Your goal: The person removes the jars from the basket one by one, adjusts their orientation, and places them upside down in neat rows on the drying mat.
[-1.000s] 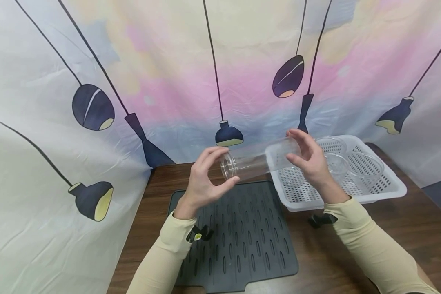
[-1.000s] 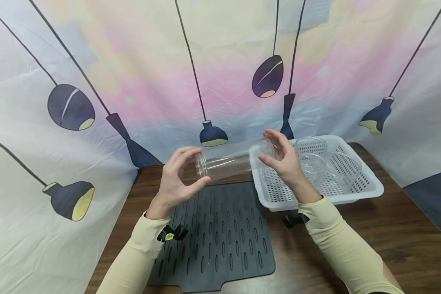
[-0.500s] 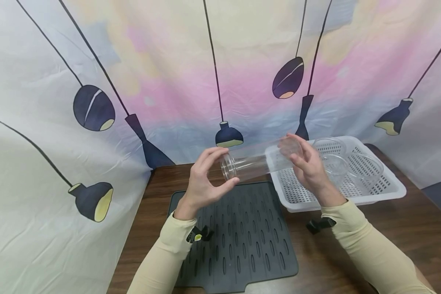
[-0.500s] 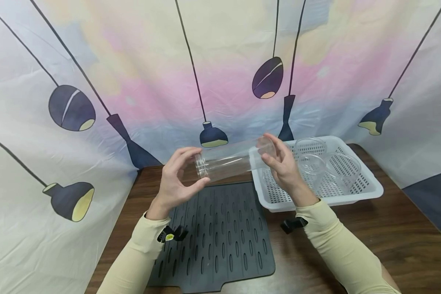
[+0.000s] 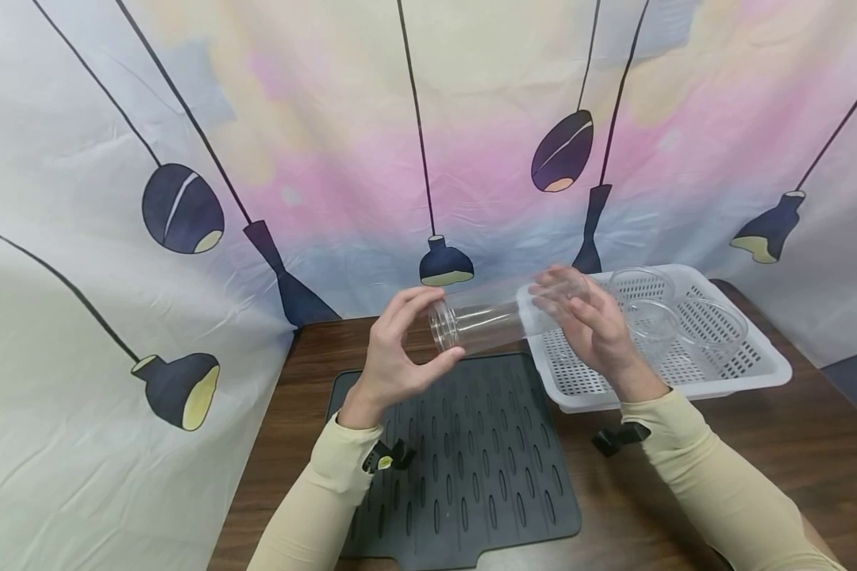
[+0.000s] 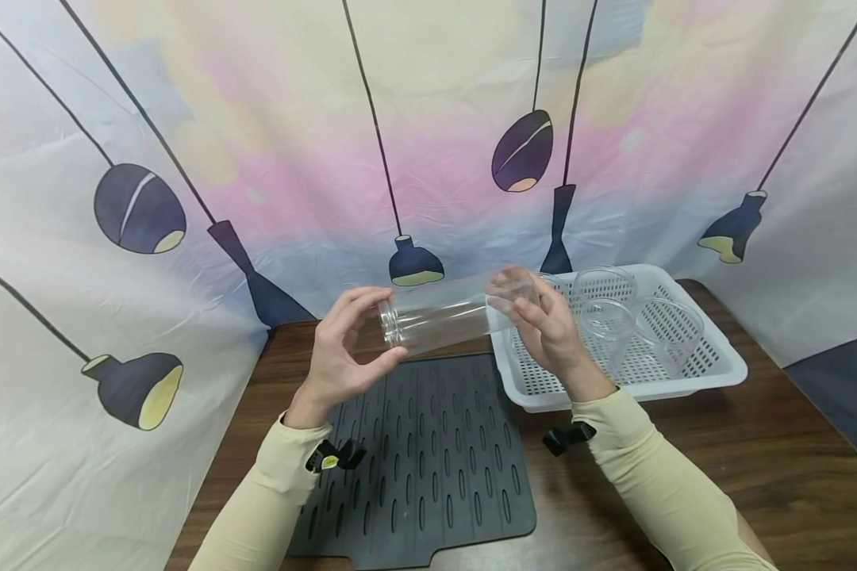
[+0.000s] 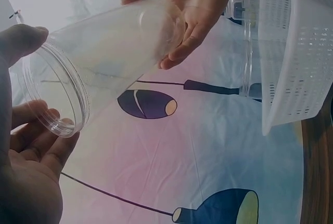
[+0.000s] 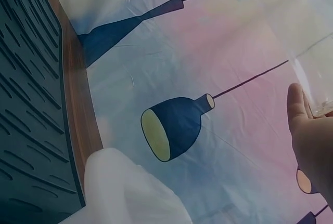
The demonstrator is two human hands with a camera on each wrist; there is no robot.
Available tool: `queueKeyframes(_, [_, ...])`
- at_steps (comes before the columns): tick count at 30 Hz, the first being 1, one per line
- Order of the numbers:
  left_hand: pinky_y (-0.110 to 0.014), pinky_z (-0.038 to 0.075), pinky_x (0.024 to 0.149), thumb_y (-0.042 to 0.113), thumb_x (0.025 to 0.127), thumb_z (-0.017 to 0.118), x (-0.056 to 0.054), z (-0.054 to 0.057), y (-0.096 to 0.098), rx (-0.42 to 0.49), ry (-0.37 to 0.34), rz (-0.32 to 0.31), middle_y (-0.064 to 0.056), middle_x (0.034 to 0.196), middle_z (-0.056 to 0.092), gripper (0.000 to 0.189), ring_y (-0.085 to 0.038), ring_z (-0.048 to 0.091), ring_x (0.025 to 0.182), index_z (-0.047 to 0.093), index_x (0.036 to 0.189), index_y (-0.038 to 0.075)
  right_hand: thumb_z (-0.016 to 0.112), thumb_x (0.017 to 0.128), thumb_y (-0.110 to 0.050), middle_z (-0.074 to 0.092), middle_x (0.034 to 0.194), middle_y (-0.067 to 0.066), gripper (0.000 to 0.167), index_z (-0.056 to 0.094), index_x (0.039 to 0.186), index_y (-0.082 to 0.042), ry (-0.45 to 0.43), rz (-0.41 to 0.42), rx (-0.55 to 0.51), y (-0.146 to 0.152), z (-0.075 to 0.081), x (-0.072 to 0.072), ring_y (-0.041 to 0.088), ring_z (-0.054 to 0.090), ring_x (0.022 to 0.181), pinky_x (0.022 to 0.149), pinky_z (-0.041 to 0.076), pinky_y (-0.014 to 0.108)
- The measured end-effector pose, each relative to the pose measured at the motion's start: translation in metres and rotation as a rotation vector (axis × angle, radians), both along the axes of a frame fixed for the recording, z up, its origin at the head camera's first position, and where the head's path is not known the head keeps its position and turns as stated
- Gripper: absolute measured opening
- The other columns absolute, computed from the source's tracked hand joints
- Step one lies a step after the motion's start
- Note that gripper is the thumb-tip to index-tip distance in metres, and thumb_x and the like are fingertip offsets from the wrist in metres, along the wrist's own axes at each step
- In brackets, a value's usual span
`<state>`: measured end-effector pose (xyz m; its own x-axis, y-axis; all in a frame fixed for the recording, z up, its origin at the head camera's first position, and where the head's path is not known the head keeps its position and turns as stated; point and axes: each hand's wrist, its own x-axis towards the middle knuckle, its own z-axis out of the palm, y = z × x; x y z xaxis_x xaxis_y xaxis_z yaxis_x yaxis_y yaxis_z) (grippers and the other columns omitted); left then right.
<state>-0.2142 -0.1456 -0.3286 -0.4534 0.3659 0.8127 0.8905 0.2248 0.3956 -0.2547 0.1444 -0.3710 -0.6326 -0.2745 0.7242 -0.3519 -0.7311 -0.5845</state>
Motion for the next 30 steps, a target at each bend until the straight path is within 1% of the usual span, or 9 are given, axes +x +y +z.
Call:
queueKeyframes(4, [-0.034, 0.051, 0.094, 0.044, 0.085, 0.072, 0.0, 0.001, 0.0, 0.0, 0.0, -0.004, -0.015, 0.127, 0.054, 0.066, -0.024, 0.056, 0.11, 0.056, 0.132, -0.001, 0.053, 0.097, -0.001, 0.056, 0.129, 0.024, 0.047, 0.038, 0.137, 0.017, -0.001, -0.012, -0.01, 0.001, 0.0, 0.0, 0.034, 0.054, 0.122, 0.106, 0.043, 0.044])
queueKeyframes(10, [-0.032, 0.049, 0.097, 0.045, 0.086, 0.071, 0.0, 0.0, -0.001, -0.001, -0.004, -0.003, -0.014, 0.127, 0.055, 0.067, -0.023, 0.056, 0.112, 0.056, 0.13, -0.003, 0.06, 0.094, -0.003, 0.059, 0.124, 0.022, 0.046, 0.045, 0.132, 0.017, 0.0, -0.109, 0.018, 0.001, 0.001, 0.002, 0.03, 0.062, 0.112, 0.099, 0.05, 0.041])
queueKeyframes(13, [-0.031, 0.049, 0.096, 0.045, 0.086, 0.071, 0.0, -0.001, -0.001, 0.004, -0.013, -0.01, -0.014, 0.127, 0.055, 0.067, -0.023, 0.056, 0.111, 0.056, 0.13, -0.003, 0.064, 0.093, -0.005, 0.061, 0.122, 0.02, 0.046, 0.048, 0.13, 0.015, -0.007, -0.14, 0.031, 0.001, 0.002, 0.002, 0.029, 0.064, 0.109, 0.097, 0.051, 0.04])
queueKeyframes(18, [-0.031, 0.049, 0.096, 0.045, 0.086, 0.071, 0.0, -0.002, -0.002, 0.003, -0.021, -0.008, -0.014, 0.128, 0.055, 0.068, -0.023, 0.056, 0.111, 0.056, 0.131, -0.003, 0.069, 0.09, -0.008, 0.062, 0.12, 0.02, 0.046, 0.052, 0.126, 0.014, -0.017, -0.164, 0.023, 0.0, 0.003, 0.002, 0.028, 0.065, 0.107, 0.096, 0.052, 0.039])
queueKeyframes(23, [-0.033, 0.048, 0.099, 0.046, 0.085, 0.071, 0.0, -0.002, -0.005, -0.005, -0.041, -0.006, -0.013, 0.131, 0.054, 0.068, -0.023, 0.055, 0.114, 0.055, 0.133, 0.0, 0.073, 0.087, -0.01, 0.063, 0.118, 0.018, 0.046, 0.056, 0.124, 0.011, -0.056, -0.192, 0.044, 0.0, 0.005, 0.004, 0.026, 0.064, 0.107, 0.095, 0.053, 0.038])
queueKeyframes(26, [-0.034, 0.047, 0.101, 0.043, 0.085, 0.073, 0.0, -0.004, -0.007, -0.012, -0.059, -0.011, -0.012, 0.132, 0.053, 0.067, -0.024, 0.054, 0.118, 0.055, 0.134, 0.0, 0.074, 0.086, -0.01, 0.063, 0.117, 0.017, 0.045, 0.057, 0.123, 0.011, -0.068, -0.215, 0.063, 0.0, 0.007, 0.004, 0.025, 0.064, 0.106, 0.093, 0.054, 0.036])
queueKeyframes(30, [-0.035, 0.046, 0.103, 0.034, 0.083, 0.076, 0.0, -0.006, -0.011, -0.024, -0.075, -0.011, -0.012, 0.134, 0.052, 0.066, -0.024, 0.053, 0.121, 0.054, 0.134, 0.0, 0.075, 0.085, -0.009, 0.065, 0.114, 0.016, 0.045, 0.058, 0.122, 0.01, -0.065, -0.231, 0.068, -0.001, 0.008, 0.003, 0.025, 0.065, 0.103, 0.09, 0.055, 0.034])
